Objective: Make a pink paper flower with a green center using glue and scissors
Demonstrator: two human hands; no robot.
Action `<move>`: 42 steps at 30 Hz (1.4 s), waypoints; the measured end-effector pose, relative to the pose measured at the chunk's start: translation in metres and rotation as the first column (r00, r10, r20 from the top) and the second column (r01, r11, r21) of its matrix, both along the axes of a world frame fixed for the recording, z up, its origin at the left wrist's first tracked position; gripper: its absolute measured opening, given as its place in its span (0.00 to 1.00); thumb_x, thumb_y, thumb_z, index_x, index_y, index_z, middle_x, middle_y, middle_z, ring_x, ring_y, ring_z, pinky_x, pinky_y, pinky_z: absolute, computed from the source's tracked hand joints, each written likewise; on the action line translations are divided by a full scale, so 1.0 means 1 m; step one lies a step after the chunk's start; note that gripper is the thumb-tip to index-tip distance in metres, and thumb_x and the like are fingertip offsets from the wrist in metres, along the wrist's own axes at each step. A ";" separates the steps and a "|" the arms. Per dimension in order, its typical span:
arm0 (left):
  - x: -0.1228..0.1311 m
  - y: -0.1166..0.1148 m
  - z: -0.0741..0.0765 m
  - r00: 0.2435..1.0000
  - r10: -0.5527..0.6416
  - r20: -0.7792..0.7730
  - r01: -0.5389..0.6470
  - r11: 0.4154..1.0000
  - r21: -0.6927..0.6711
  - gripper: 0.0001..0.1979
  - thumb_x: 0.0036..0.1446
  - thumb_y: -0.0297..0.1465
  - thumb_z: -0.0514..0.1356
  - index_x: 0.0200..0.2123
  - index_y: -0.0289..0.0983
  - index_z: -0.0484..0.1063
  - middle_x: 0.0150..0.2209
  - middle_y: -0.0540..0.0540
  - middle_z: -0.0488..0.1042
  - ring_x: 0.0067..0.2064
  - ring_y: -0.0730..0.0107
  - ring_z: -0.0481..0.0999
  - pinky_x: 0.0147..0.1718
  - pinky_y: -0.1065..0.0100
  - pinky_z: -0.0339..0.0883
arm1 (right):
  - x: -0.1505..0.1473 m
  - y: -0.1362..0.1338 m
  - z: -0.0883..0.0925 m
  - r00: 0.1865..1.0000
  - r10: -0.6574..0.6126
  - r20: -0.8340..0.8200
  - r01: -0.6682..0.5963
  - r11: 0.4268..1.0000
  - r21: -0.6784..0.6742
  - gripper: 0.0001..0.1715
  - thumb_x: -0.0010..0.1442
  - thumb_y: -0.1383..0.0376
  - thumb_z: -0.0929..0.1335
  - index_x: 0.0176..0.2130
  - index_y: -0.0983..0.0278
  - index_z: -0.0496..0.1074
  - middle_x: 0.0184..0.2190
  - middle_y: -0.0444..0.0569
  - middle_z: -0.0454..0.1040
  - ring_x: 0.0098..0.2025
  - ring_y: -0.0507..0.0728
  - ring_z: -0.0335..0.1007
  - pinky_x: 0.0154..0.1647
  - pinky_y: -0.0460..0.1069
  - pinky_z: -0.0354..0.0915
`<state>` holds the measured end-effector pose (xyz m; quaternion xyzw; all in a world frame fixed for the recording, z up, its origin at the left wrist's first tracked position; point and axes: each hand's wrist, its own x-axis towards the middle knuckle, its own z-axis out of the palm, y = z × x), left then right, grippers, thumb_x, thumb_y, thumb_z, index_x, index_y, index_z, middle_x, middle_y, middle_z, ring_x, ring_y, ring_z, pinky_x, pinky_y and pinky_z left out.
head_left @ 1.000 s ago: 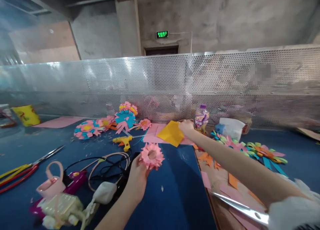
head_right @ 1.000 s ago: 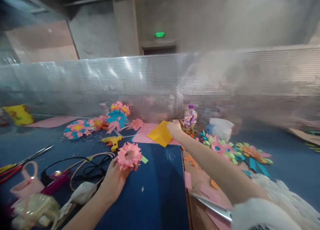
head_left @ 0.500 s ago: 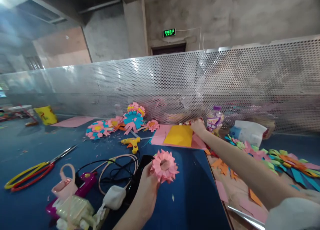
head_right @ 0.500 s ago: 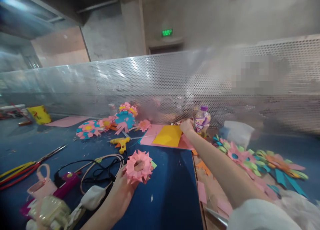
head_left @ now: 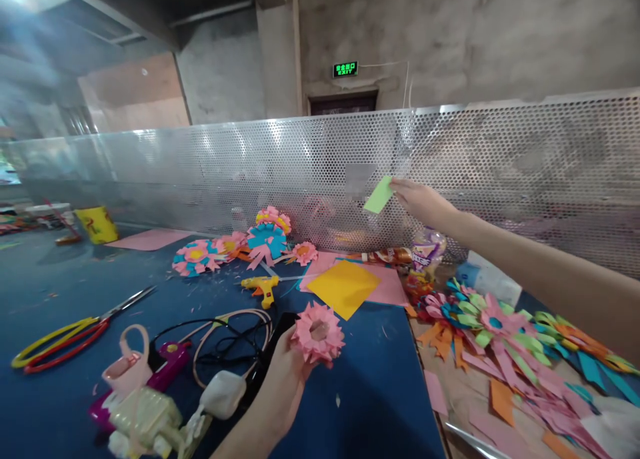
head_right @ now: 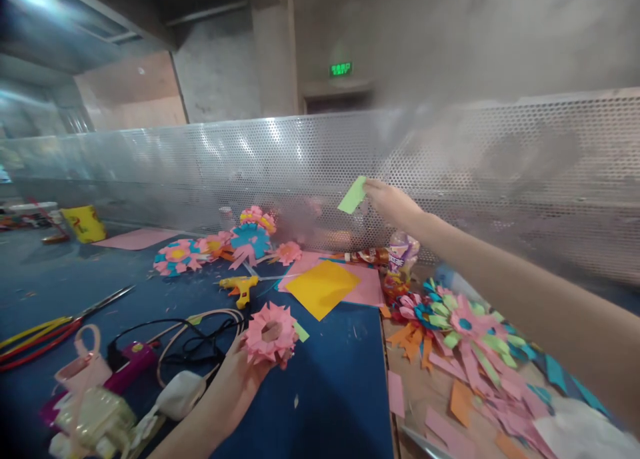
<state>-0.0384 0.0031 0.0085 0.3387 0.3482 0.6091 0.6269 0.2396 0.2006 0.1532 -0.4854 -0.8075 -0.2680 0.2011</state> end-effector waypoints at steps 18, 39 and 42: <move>0.022 -0.012 -0.003 0.956 -0.288 -0.055 0.280 0.952 -0.124 0.12 0.35 0.26 0.68 0.29 0.38 0.75 0.33 0.45 0.78 0.38 0.60 0.76 0.37 0.65 0.68 | -0.064 -0.258 -0.169 0.971 0.174 -0.165 -0.195 0.973 -0.123 0.44 0.54 0.67 0.61 0.65 0.70 0.39 0.61 0.63 0.52 0.48 0.70 0.69 0.36 0.59 0.72; 0.020 -0.008 -0.010 0.704 -0.560 -0.437 0.513 0.826 -0.232 0.16 0.50 0.37 0.61 0.39 0.33 0.75 0.42 0.39 0.75 0.41 0.63 0.75 0.42 0.65 0.67 | -0.024 -0.245 -0.164 0.129 -0.546 -0.828 -0.687 0.552 -0.472 0.12 0.50 0.60 0.69 0.32 0.65 0.65 0.23 0.42 0.69 0.22 0.49 0.67 0.21 0.44 0.61; 0.019 -0.002 -0.010 0.737 -0.433 -0.519 0.395 0.899 -0.189 0.15 0.54 0.37 0.58 0.42 0.35 0.73 0.48 0.39 0.72 0.49 0.61 0.72 0.48 0.63 0.64 | -0.008 -0.242 -0.161 0.151 -0.456 -0.877 -0.637 0.634 -0.439 0.13 0.51 0.58 0.68 0.33 0.65 0.65 0.22 0.42 0.68 0.21 0.50 0.65 0.20 0.45 0.61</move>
